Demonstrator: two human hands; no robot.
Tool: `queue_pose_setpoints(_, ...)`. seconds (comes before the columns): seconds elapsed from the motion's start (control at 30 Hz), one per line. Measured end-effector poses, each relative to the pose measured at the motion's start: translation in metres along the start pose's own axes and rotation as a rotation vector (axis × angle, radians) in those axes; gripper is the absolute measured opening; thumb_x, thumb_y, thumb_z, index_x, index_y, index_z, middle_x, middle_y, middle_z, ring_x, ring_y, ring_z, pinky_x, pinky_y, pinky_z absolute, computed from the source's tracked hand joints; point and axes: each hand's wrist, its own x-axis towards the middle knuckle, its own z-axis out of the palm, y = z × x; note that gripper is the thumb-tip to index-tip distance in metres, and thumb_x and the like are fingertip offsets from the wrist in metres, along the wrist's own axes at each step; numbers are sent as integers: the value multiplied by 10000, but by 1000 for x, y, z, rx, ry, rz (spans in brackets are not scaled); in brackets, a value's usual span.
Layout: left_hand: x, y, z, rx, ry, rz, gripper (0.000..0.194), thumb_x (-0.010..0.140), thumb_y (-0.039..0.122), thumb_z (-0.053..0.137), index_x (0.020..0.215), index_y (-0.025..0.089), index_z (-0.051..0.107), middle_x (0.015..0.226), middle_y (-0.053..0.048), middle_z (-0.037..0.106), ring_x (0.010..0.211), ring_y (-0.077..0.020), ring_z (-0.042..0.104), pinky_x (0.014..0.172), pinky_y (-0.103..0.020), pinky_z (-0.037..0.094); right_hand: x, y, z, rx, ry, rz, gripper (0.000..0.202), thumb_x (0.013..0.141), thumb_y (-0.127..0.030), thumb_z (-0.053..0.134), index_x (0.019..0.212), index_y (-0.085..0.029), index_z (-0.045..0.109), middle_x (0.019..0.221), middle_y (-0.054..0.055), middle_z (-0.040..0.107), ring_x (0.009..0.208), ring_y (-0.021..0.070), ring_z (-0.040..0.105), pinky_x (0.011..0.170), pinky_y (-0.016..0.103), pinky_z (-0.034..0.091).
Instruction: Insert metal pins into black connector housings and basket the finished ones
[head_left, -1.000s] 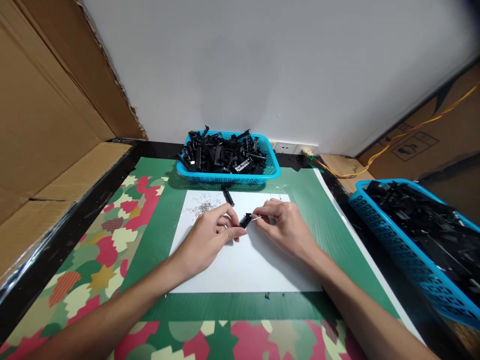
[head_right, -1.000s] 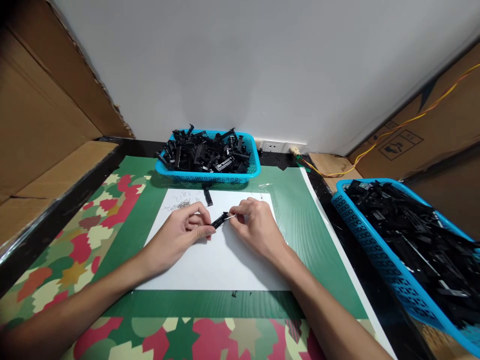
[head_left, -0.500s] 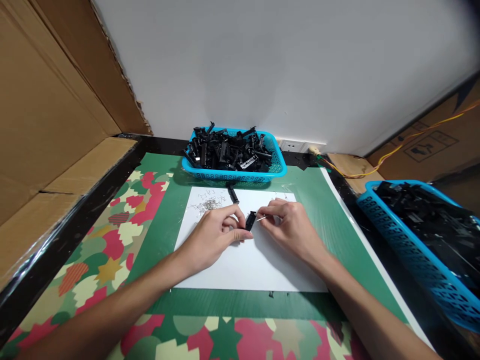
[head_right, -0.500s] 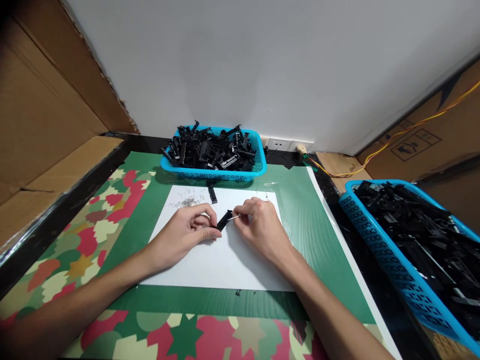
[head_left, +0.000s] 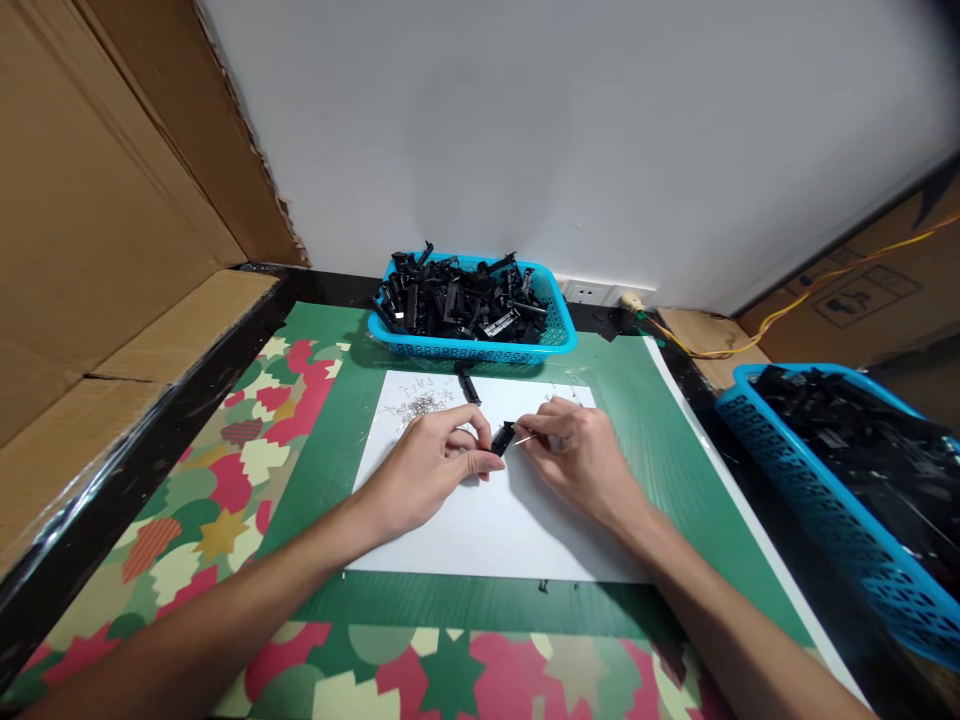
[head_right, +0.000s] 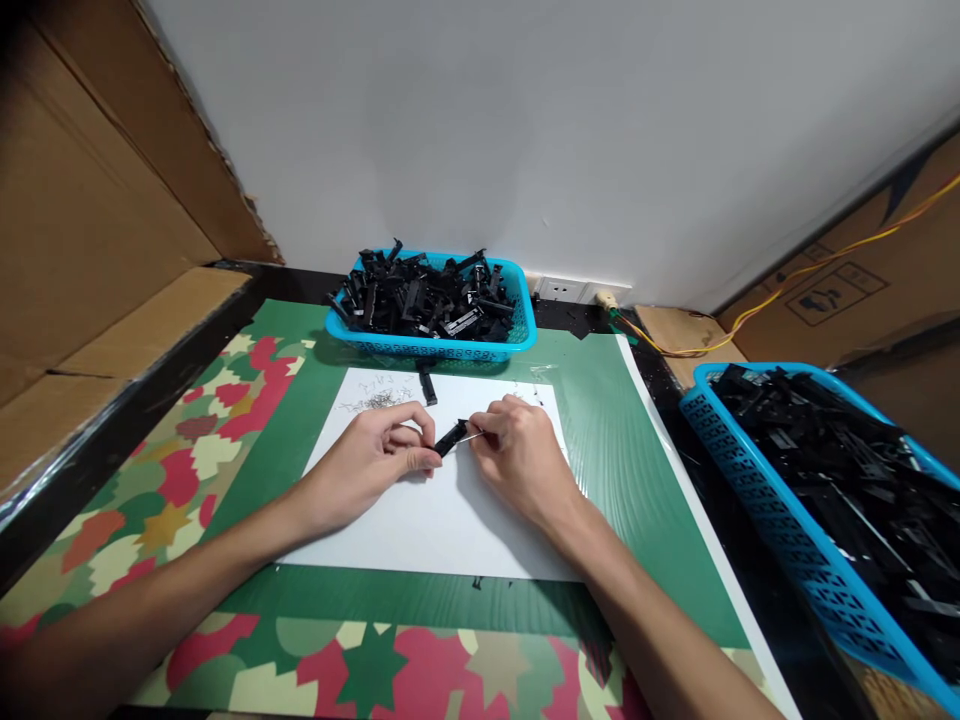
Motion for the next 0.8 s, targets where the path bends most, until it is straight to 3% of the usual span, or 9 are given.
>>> queue_pose_setpoints(0.13,0,1,1,9,12,-9,219,892,342,774,897,205,602,729,-8,734,710,-167,667,680,-275,452,1,0,-7,43,-32,69,273,867,-90,597,692,-202,774,658,48,691,679,202,585,663,347,417)
queue_pose_setpoints(0.27,0,0,1,1,19,-13,238,880,358,788,886,202,607,724,-12,740,711,-172,686,684,-275,465,3,6,-23,121,-89,119,222,886,-155,640,894,-213,854,876,70,811,723,210,670,675,340,477)
queue_pose_setpoints(0.43,1,-3,1,-25,44,-37,316,839,365,841,990,219,604,755,-16,778,724,-188,716,700,-284,502,1,14,-34,76,46,-10,293,1039,-270,554,1186,-247,806,1001,84,793,879,241,697,756,353,516)
queue_pose_setpoints(0.57,3,-3,-1,-26,59,-87,479,792,377,889,1176,214,653,805,-35,807,716,-204,732,702,-303,531,0,17,-27,58,170,1,273,1061,-322,553,1103,-227,806,1074,106,800,955,277,732,878,422,549)
queue_pose_setpoints(0.67,4,-3,-2,-27,66,-126,561,784,372,894,1271,191,683,806,-45,816,743,-216,746,723,-315,552,2,13,-17,363,248,148,257,1035,-405,620,992,-209,781,1026,104,811,916,267,768,871,425,614)
queue_pose_setpoints(0.8,6,-6,-3,-20,61,-163,481,796,327,878,1224,146,754,798,-68,826,790,-231,770,730,-317,577,6,3,0,768,261,276,316,1000,-483,666,904,-183,688,957,128,801,880,247,787,818,398,665)
